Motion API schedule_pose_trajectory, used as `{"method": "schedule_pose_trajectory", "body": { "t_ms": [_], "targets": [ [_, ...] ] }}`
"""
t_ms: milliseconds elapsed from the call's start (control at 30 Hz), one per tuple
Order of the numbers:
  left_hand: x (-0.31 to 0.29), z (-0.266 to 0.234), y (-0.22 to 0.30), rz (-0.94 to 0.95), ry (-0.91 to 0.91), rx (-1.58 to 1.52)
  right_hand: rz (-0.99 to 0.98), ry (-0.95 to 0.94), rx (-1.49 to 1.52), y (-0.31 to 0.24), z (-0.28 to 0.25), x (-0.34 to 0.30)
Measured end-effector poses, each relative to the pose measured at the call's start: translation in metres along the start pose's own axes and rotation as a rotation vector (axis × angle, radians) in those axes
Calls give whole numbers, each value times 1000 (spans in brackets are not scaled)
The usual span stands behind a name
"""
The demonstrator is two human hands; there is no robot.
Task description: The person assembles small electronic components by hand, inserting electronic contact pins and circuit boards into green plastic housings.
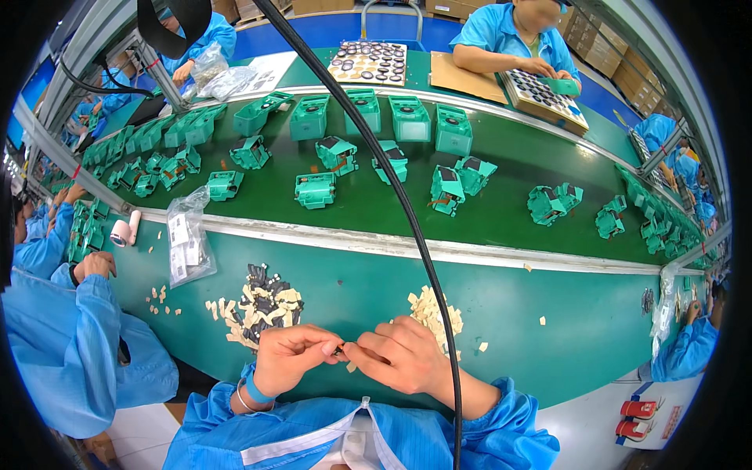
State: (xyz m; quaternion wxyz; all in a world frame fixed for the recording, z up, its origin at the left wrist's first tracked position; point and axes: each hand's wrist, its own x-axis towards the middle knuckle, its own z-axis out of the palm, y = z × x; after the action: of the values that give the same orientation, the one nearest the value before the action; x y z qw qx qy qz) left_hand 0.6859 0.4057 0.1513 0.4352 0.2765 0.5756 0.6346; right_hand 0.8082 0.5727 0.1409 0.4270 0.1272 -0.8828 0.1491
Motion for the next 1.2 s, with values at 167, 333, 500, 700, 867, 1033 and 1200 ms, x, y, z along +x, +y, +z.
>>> {"method": "schedule_pose_trajectory", "body": {
  "t_ms": [167, 333, 500, 700, 867, 1033, 1200],
  "targets": [
    [3, 0, -7, -34, -11, -11, -5, -29, 11, 4, -1, -3],
    [9, -3, -5, -54, -8, 25, -17, -59, 16, 11, 1, -2],
    [12, -3, -11, -51, -6, -64, -24, -40, 10, 15, 3, -4],
    [14, -3, -14, -56, -24, -100, -36, -50, -3, 18, 3, -8],
    [16, -2, -17, -64, -52, -117, -39, -46, 0, 18, 3, -8],
    [18, 1, -19, -55, -72, -142, -54, -64, 6, 19, -1, -10],
    [22, 7, -22, -93, -28, -176, -7, -75, 64, 21, -7, -15]
  ]
}}
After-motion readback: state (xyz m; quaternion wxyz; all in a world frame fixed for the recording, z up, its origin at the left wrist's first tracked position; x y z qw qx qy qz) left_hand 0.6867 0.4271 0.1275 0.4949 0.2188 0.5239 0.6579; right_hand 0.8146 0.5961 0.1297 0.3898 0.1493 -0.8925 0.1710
